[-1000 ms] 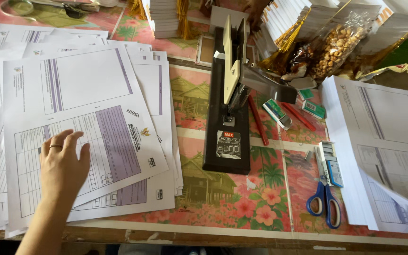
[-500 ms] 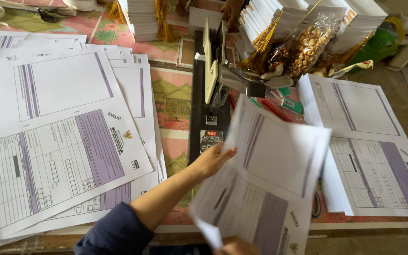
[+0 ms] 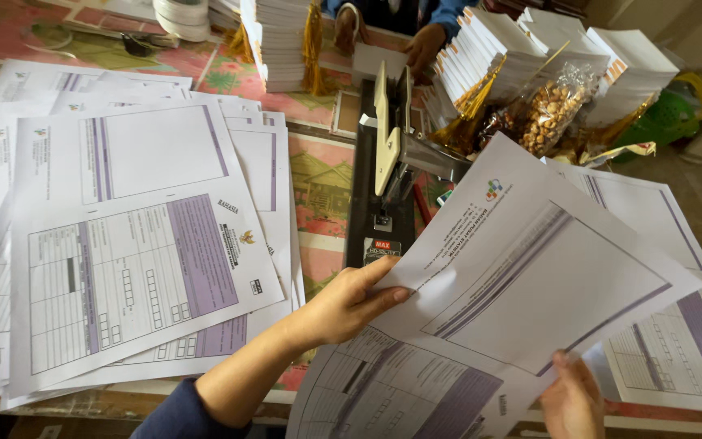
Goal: The person sits on the floor at a low table and repeatedly picks up sheets of paper from a stack. They place the papers under a manual stapler, press the stapler to bind the sheets, and then move the stapled documents to a separate pile on the right.
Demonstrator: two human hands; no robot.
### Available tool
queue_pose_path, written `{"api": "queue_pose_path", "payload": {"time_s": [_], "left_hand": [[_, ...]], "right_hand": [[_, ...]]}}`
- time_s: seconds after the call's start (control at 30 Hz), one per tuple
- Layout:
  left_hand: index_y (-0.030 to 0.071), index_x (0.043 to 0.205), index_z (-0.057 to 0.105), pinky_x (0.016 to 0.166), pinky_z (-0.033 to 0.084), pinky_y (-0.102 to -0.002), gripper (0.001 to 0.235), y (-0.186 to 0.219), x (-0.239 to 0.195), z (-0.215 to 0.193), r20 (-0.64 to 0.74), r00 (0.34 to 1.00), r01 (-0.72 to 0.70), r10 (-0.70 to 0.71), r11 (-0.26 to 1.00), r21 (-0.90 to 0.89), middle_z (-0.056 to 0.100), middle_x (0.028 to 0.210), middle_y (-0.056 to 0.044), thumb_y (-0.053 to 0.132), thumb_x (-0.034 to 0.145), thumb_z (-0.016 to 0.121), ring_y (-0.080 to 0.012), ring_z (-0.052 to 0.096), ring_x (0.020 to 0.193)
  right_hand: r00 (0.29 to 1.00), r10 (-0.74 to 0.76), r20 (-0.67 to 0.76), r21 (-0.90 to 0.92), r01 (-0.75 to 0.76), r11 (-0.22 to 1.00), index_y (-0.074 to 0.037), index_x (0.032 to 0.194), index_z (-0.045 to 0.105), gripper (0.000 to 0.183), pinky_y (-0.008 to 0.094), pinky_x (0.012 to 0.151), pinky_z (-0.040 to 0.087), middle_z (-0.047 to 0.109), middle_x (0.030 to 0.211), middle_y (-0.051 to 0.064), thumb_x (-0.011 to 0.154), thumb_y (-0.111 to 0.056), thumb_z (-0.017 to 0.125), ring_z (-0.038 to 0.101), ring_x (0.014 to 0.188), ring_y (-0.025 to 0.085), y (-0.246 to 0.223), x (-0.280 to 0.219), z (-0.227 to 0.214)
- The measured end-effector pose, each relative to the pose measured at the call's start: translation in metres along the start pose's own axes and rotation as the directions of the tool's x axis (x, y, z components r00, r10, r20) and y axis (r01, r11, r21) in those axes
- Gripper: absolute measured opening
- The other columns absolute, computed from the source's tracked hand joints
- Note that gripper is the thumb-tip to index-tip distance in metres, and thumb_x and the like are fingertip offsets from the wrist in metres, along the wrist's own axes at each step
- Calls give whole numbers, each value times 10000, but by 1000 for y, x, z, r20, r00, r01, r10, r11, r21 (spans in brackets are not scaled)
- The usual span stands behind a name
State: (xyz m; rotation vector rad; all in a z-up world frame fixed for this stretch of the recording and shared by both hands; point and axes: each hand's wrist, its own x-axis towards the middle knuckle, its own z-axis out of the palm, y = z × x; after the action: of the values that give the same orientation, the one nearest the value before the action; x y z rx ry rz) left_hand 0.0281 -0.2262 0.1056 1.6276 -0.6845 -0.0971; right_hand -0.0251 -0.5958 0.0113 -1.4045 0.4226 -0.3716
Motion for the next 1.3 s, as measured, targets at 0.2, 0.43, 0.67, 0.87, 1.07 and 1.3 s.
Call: {"api": "queue_pose_path", "payload": {"time_s": [0.2, 0.43, 0.67, 0.87, 1.07, 1.3], "left_hand": [[92, 1216, 492, 731, 442, -262, 277, 26, -1, -12, -98, 994, -37, 44, 997, 64, 587, 933, 3, 206, 963, 491, -106, 493, 805], [39, 1256, 465, 778, 447, -243, 347, 77, 6, -23, -407, 890, -184, 206, 979, 93, 599, 999, -36, 199, 952, 511, -117, 552, 892], [47, 1119, 506, 610, 456, -286, 255, 28, -5, -5, -547, 828, -35, 125, 984, 172, 599, 919, -25, 214, 929, 536, -143, 547, 716], [73, 1136, 517, 485, 355, -257, 208, 30, -8, 2, -625, 757, -48, 190, 971, 236, 512, 673, 20, 173, 953, 519, -110, 365, 532], [96, 1016, 558, 545, 415, -287, 198, -25, -23, 6, -668, 744, 131, -10, 983, 130, 570, 739, 5, 249, 893, 584, -111, 483, 619], [107, 963, 547, 601, 493, -257, 130, -16, -67, -41, -714, 676, 151, -183, 983, -109, 617, 849, -8, 178, 878, 614, -99, 558, 742]], "right_hand": [[971, -155, -182, -257, 105, 961, -99, 1182, 599, 313, 240, 632, 417, 541, 907, -6, 933, -283, 642, 463, 718, 108, -40, -18, 8], [587, -793, 161, -134, 809, 572, -26, 1451, 396, 388, 620, 1334, 344, 397, 1504, 217, 1080, -141, 404, 396, 1483, 406, -141, -35, 64], [800, -599, -35, -23, 598, 801, -37, 1342, 499, 466, 445, 1176, 488, 554, 1324, 101, 924, -217, 597, 539, 1282, 214, -94, -26, 63], [688, -724, -50, -56, 722, 690, -27, 1276, 512, 349, 477, 1135, 501, 555, 1292, 130, 981, -196, 594, 540, 1214, 226, -75, -15, 59], [875, -468, -121, -15, 470, 883, 23, 1268, 497, 341, 313, 1073, 474, 562, 1272, 155, 957, -110, 547, 545, 1202, 207, -29, -30, 65], [859, -503, 96, -497, 479, 724, 22, 1229, 568, 336, 312, 966, 442, 627, 1172, 137, 950, -166, 558, 575, 1105, 202, -66, -59, 108]]}}
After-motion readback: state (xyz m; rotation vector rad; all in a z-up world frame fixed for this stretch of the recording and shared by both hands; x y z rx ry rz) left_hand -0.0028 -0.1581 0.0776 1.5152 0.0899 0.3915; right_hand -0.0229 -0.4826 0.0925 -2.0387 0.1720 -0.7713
